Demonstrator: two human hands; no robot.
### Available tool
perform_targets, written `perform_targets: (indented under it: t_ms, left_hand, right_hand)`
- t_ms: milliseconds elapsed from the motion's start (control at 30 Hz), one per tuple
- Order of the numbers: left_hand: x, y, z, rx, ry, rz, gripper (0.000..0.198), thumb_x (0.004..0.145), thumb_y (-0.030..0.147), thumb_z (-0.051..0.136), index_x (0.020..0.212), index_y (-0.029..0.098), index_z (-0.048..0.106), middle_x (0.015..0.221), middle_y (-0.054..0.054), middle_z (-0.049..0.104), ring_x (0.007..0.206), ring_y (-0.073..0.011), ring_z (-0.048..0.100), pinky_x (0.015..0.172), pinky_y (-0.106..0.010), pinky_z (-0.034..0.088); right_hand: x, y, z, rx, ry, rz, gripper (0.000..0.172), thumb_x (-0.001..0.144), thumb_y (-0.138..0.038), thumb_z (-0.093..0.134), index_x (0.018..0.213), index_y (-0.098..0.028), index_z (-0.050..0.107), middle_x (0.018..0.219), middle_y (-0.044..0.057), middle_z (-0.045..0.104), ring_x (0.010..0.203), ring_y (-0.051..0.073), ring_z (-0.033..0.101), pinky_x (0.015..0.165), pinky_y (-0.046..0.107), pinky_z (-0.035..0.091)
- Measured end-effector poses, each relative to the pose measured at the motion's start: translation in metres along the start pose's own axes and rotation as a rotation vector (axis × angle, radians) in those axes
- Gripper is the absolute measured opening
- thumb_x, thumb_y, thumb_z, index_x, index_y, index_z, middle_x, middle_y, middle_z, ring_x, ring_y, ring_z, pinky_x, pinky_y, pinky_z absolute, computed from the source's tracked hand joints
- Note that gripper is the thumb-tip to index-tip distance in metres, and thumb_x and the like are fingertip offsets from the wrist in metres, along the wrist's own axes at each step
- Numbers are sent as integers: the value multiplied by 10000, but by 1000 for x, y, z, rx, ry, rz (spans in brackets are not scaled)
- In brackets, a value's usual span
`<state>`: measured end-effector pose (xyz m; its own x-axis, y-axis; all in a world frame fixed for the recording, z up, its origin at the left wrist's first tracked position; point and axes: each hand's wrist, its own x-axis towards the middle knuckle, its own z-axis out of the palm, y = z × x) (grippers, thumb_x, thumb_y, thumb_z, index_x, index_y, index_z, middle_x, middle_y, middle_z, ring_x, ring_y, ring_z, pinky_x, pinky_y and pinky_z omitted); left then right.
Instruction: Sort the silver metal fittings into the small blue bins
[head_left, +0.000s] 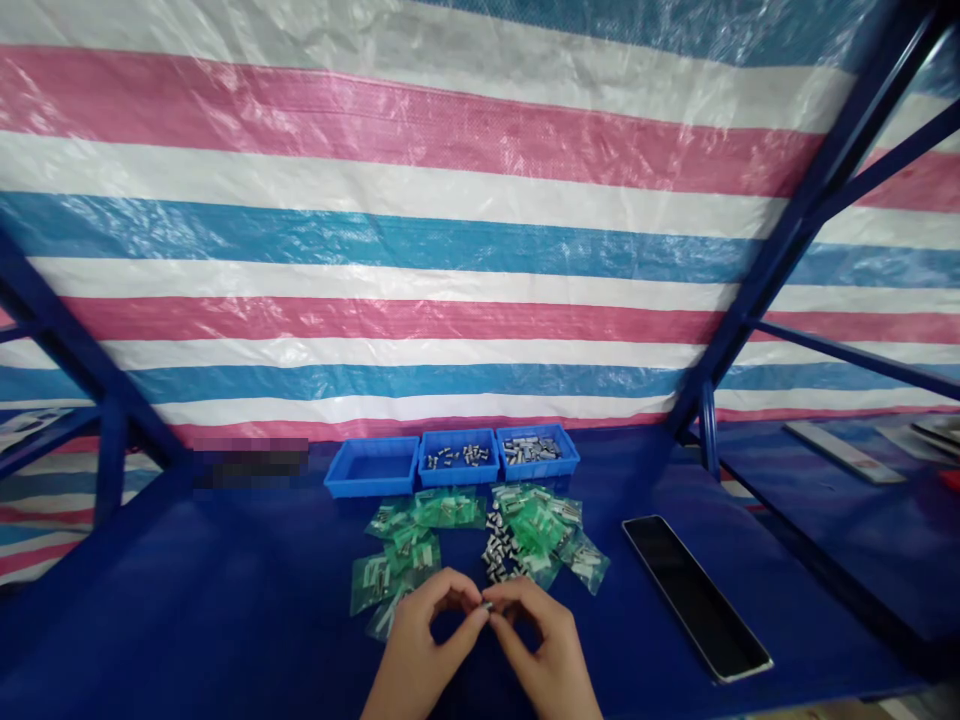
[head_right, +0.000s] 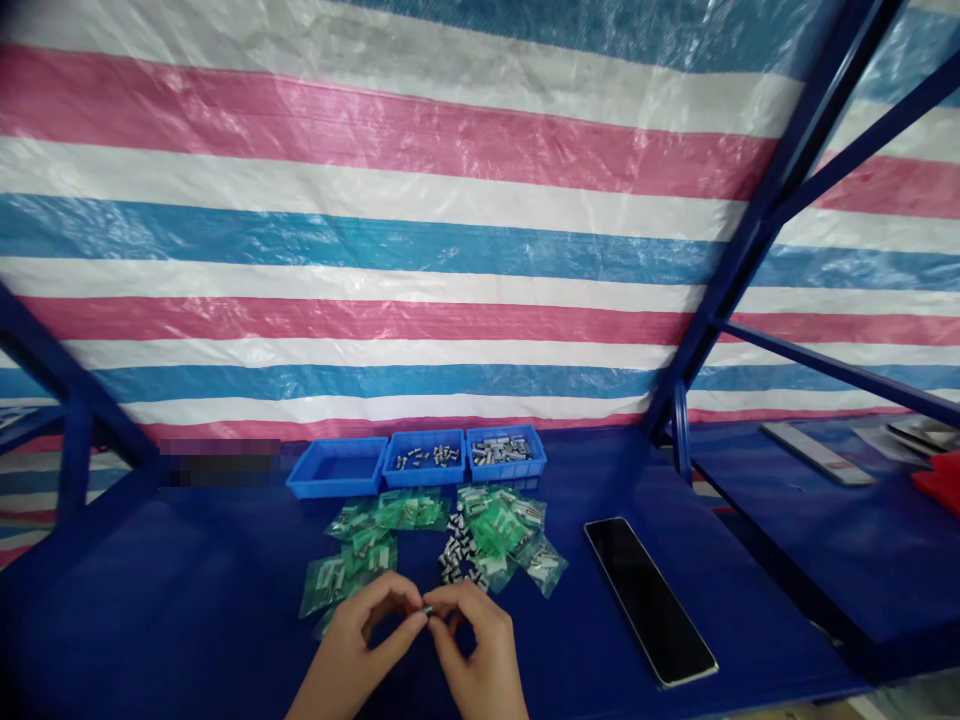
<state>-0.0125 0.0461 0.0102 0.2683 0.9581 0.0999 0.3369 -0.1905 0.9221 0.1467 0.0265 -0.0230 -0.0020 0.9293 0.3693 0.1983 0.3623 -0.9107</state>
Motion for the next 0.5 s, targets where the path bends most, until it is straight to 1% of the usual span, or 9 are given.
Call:
perform_targets:
  t_ms: [100,233,300,367,433,500]
  left_hand:
    - [-2,2,-2,-37,5,-15,53,828,243,628,810,195,643,774,-11,671,749,-183,675,718,-254,527]
    - [-3,-3,0,-151,10,-27,96,871,270,596,896,203,659,864,-30,695,844,-196,693,798,-268,536]
    - [-5,-7,3,-196,8,-32,95,867,254,599,922,208,662,882,-32,705,864,-197,699,814,-267,542]
    - [-6,-11,7,-217,32,-32,108,844,227,622,943,214,662,870,-28,714,844,-191,705,803,-259,551]
    - [-7,-13,12,-230,82,-5,135,818,210,649,952,221,664,853,-23,714,819,-185,707,788,-252,561]
    - [-7,-13,15,-242,138,45,121,803,206,666,922,223,674,896,-33,705,849,-190,707,795,-254,569]
  right_hand:
    - [-1,1,0,12,-3,30,137,865,-143,604,883,-195,730,777,37,718,694,169,675,650,215,522]
    - [-2,4,-3,65,18,114,74,863,-201,656,868,-188,728,790,47,735,712,185,685,683,230,532]
    - [-2,2,-6,120,18,161,91,874,-243,663,884,-185,733,826,62,747,749,198,695,712,243,538]
    - [-1,-2,-8,186,11,200,137,883,-298,666,891,-183,740,836,70,750,766,203,697,719,246,537]
    - [1,-5,-8,254,15,238,192,887,-357,667,865,-182,744,813,67,743,756,200,689,698,242,530]
    - [4,-7,-6,309,29,273,247,874,-408,680,813,-177,742,767,57,724,711,184,663,658,235,514]
